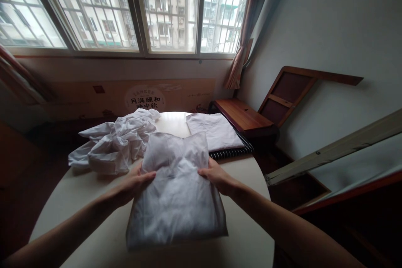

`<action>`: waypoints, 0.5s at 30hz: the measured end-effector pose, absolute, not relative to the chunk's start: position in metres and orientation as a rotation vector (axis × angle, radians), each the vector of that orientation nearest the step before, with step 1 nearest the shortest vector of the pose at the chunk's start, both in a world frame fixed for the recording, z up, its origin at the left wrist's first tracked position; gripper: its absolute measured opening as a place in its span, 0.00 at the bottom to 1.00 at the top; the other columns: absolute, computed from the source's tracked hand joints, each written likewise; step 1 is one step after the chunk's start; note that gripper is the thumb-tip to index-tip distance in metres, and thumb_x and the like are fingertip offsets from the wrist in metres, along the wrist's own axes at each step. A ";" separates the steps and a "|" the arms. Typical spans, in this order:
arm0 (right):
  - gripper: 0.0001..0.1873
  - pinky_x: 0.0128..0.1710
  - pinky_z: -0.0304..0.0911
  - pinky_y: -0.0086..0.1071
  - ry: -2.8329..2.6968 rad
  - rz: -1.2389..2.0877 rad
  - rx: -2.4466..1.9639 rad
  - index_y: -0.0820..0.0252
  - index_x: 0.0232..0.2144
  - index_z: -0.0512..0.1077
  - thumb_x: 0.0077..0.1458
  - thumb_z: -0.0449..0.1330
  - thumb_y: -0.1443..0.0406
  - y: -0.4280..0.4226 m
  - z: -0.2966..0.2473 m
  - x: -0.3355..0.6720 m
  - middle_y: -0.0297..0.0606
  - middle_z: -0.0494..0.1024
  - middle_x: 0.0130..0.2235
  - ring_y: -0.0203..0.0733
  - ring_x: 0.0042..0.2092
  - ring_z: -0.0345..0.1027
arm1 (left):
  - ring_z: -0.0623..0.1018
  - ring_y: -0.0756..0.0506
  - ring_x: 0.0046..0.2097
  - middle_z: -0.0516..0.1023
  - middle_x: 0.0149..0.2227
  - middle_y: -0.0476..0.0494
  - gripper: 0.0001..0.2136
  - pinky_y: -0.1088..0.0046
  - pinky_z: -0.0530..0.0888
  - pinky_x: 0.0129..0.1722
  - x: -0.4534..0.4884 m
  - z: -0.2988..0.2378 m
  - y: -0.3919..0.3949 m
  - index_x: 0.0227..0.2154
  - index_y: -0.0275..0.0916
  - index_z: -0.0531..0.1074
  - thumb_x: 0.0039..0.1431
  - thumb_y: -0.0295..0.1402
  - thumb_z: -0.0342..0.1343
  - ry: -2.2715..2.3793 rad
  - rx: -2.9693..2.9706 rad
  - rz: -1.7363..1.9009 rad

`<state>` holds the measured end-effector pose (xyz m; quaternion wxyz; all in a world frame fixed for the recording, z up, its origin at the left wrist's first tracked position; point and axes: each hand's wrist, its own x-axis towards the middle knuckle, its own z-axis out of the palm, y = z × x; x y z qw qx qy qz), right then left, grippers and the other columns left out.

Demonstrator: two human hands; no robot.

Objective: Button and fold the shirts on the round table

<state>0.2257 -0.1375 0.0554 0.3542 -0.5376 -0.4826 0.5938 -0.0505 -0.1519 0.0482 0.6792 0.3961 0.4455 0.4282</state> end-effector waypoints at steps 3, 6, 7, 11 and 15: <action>0.24 0.36 0.70 0.38 -1.287 1.405 -1.372 0.60 0.47 0.68 0.43 0.61 0.69 -0.095 0.092 0.247 0.41 0.78 0.39 0.45 0.36 0.73 | 0.79 0.41 0.37 0.79 0.39 0.35 0.25 0.66 0.77 0.38 -0.029 0.066 -0.118 0.48 0.32 0.67 0.45 0.28 0.66 0.952 0.833 1.047; 0.22 0.35 0.70 0.35 -1.327 1.209 -1.400 0.61 0.44 0.69 0.43 0.63 0.70 -0.036 0.127 0.278 0.39 0.78 0.38 0.42 0.34 0.72 | 0.79 0.43 0.37 0.78 0.38 0.37 0.24 0.66 0.76 0.40 0.009 0.086 -0.061 0.47 0.32 0.67 0.46 0.27 0.65 0.811 0.841 1.177; 0.23 0.36 0.69 0.34 -1.350 1.149 -1.382 0.61 0.45 0.70 0.43 0.64 0.71 -0.016 0.136 0.291 0.39 0.78 0.38 0.41 0.34 0.71 | 0.78 0.44 0.37 0.78 0.39 0.37 0.23 0.67 0.76 0.41 0.024 0.091 -0.040 0.48 0.32 0.67 0.47 0.26 0.64 0.767 0.849 1.227; 0.26 0.39 0.68 0.33 -1.392 0.921 -1.378 0.61 0.50 0.66 0.46 0.63 0.72 0.049 0.139 0.339 0.41 0.76 0.44 0.40 0.39 0.71 | 0.77 0.48 0.36 0.76 0.40 0.39 0.28 0.67 0.75 0.42 0.081 0.083 0.027 0.55 0.35 0.59 0.50 0.25 0.61 0.710 0.857 1.324; 0.24 0.45 0.66 0.34 -1.543 0.585 -1.950 0.64 0.53 0.63 0.54 0.59 0.67 0.068 0.091 0.360 0.47 0.73 0.50 0.43 0.46 0.70 | 0.76 0.44 0.39 0.74 0.43 0.36 0.37 0.63 0.73 0.42 0.108 0.030 0.049 0.59 0.34 0.54 0.46 0.23 0.62 0.974 0.959 1.220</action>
